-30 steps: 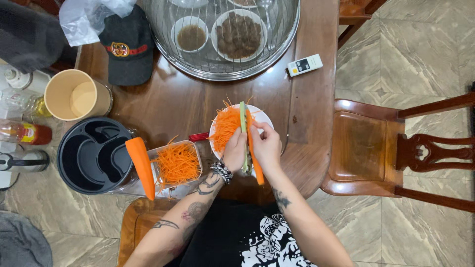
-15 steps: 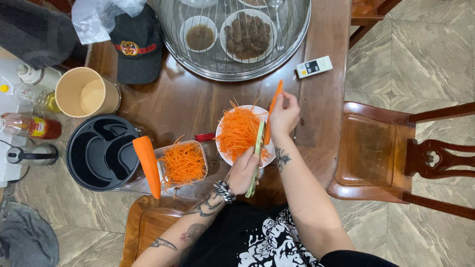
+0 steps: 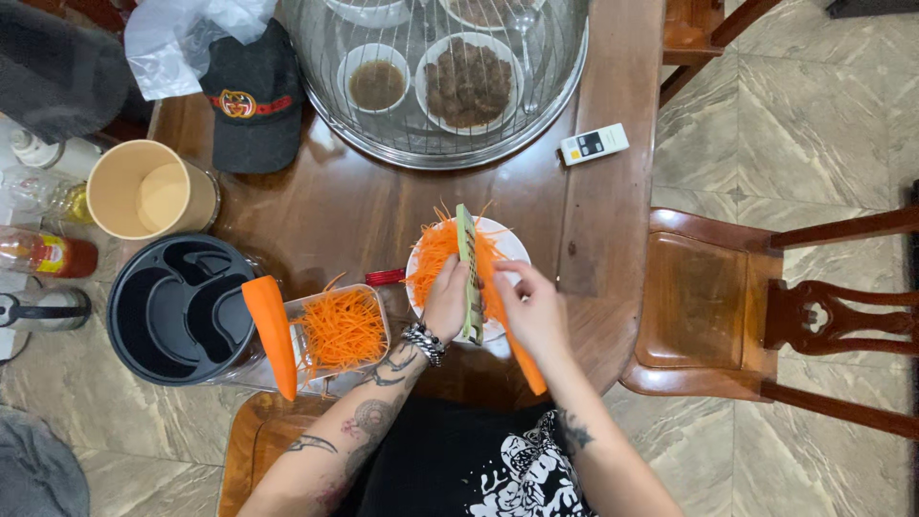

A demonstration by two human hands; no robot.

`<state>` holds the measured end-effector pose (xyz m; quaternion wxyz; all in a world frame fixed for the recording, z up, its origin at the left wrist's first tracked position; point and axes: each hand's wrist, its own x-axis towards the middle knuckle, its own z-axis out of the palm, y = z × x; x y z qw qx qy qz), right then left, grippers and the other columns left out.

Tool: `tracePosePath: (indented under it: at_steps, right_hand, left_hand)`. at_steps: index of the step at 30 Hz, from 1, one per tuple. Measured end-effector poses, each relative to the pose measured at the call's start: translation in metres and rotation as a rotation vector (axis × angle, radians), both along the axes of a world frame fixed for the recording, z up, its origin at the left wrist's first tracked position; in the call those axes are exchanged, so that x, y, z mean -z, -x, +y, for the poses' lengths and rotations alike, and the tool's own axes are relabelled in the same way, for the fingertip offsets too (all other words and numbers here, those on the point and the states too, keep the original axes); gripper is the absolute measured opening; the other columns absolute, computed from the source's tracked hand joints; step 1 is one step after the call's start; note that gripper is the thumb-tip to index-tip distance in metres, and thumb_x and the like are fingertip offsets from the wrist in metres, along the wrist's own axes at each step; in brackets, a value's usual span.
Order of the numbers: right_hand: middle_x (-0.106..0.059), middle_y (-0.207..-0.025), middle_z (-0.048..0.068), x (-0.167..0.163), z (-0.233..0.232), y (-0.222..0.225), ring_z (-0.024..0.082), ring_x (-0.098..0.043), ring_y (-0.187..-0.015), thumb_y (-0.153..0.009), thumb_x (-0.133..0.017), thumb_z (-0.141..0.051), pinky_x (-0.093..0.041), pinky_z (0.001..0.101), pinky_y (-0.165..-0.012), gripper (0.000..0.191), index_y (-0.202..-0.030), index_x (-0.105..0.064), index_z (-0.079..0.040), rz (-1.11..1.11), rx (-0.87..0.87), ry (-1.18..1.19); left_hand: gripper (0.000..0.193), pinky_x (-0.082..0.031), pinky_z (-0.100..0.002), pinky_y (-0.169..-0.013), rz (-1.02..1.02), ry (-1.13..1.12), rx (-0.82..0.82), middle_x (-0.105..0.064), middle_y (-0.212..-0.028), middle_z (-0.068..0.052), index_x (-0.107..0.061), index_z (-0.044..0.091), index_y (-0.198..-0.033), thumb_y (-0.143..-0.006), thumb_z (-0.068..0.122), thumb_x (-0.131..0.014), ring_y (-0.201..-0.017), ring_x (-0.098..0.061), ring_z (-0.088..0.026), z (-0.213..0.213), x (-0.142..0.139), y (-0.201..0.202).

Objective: The person fries breaded items in a pot of hot oil using chopsticks and a strainer, then moves to a table to grate a carrot with a handheld grater. The person also briefly checks boiling noodles in a separate pot.

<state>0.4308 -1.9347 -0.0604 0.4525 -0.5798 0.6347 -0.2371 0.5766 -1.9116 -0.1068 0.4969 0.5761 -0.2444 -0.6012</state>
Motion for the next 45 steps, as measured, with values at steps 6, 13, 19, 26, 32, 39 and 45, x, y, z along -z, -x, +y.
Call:
tracePosePath:
  at_steps: [6, 13, 19, 26, 32, 39, 45]
  right_hand:
    - [-0.062, -0.057, 0.006, -0.005, 0.003, -0.011, 0.013, -0.057, -0.050, -0.090, -0.071, -0.031, -0.047, 0.0322, -0.052, 0.023, -0.108, -0.078, -0.019, 0.031, 0.006, -0.023]
    - [-0.063, -0.057, 0.006, 0.010, -0.001, -0.032, 0.013, -0.057, -0.050, -0.093, -0.070, -0.031, -0.046, 0.0341, -0.050, 0.021, -0.102, -0.078, -0.013, -0.043, 0.186, 0.028]
    - [-0.066, -0.060, 0.008, 0.006, -0.019, -0.046, 0.015, -0.062, -0.052, -0.094, -0.069, -0.032, -0.047, 0.0346, -0.052, 0.023, -0.102, -0.078, -0.012, -0.045, 0.283, 0.090]
    - [-0.071, -0.066, 0.009, 0.002, -0.041, -0.066, 0.017, -0.067, -0.057, -0.094, -0.069, -0.029, -0.050, 0.0342, -0.056, 0.023, -0.106, -0.079, -0.012, -0.077, 0.321, 0.214]
    - [-0.072, -0.068, 0.010, 0.006, -0.052, -0.075, 0.018, -0.070, -0.059, -0.092, -0.069, -0.029, -0.053, 0.0358, -0.057, 0.024, -0.107, -0.078, -0.011, -0.098, 0.299, 0.179]
    - [-0.075, -0.075, 0.010, 0.011, -0.097, -0.058, 0.019, -0.072, -0.067, -0.092, -0.073, -0.029, -0.054, 0.0362, -0.065, 0.024, -0.103, -0.078, -0.009, -0.024, 0.494, 0.254]
    - [-0.074, -0.094, 0.007, 0.021, -0.113, -0.043, 0.014, -0.068, -0.081, -0.101, -0.065, -0.020, -0.056, 0.0334, -0.074, 0.020, -0.109, -0.071, -0.003, -0.448, 0.515, 0.260]
  left_hand:
    - [0.037, -0.048, -0.034, -0.098, -0.121, 0.223, 0.022, -0.067, -0.118, -0.013, -0.055, 0.000, -0.131, -0.107, 0.022, -0.037, -0.109, -0.063, -0.021, -0.007, -0.002, 0.001]
    - [0.036, -0.050, -0.040, -0.095, -0.392, 0.205, 0.075, -0.068, -0.112, -0.021, -0.054, 0.002, -0.129, -0.107, 0.024, -0.037, -0.107, -0.068, -0.033, 0.003, -0.009, 0.007]
    - [0.038, -0.049, -0.042, -0.096, -0.455, 0.252, 0.072, -0.067, -0.116, -0.023, -0.052, 0.002, -0.133, -0.105, 0.023, -0.039, -0.111, -0.066, -0.036, 0.011, -0.012, 0.013]
    - [0.037, -0.046, -0.041, -0.100, -0.424, 0.282, 0.077, -0.066, -0.120, -0.022, -0.051, 0.001, -0.134, -0.106, 0.022, -0.038, -0.115, -0.064, -0.035, 0.019, -0.009, 0.008]
    - [0.033, -0.049, -0.044, -0.091, -0.483, 0.345, 0.050, -0.068, -0.108, -0.022, -0.054, 0.000, -0.125, -0.108, 0.023, -0.039, -0.101, -0.067, -0.036, 0.018, -0.014, 0.002]
    - [0.033, -0.052, -0.035, -0.051, -0.231, 0.049, 0.282, -0.057, -0.077, -0.010, -0.050, -0.002, -0.115, -0.108, 0.028, -0.038, -0.057, -0.062, -0.021, 0.055, -0.039, 0.020]
    - [0.035, -0.054, -0.032, -0.050, -0.313, 0.065, 0.322, -0.060, -0.082, -0.006, -0.049, 0.003, -0.128, -0.104, 0.028, -0.040, -0.058, -0.061, -0.015, 0.054, -0.046, -0.001]
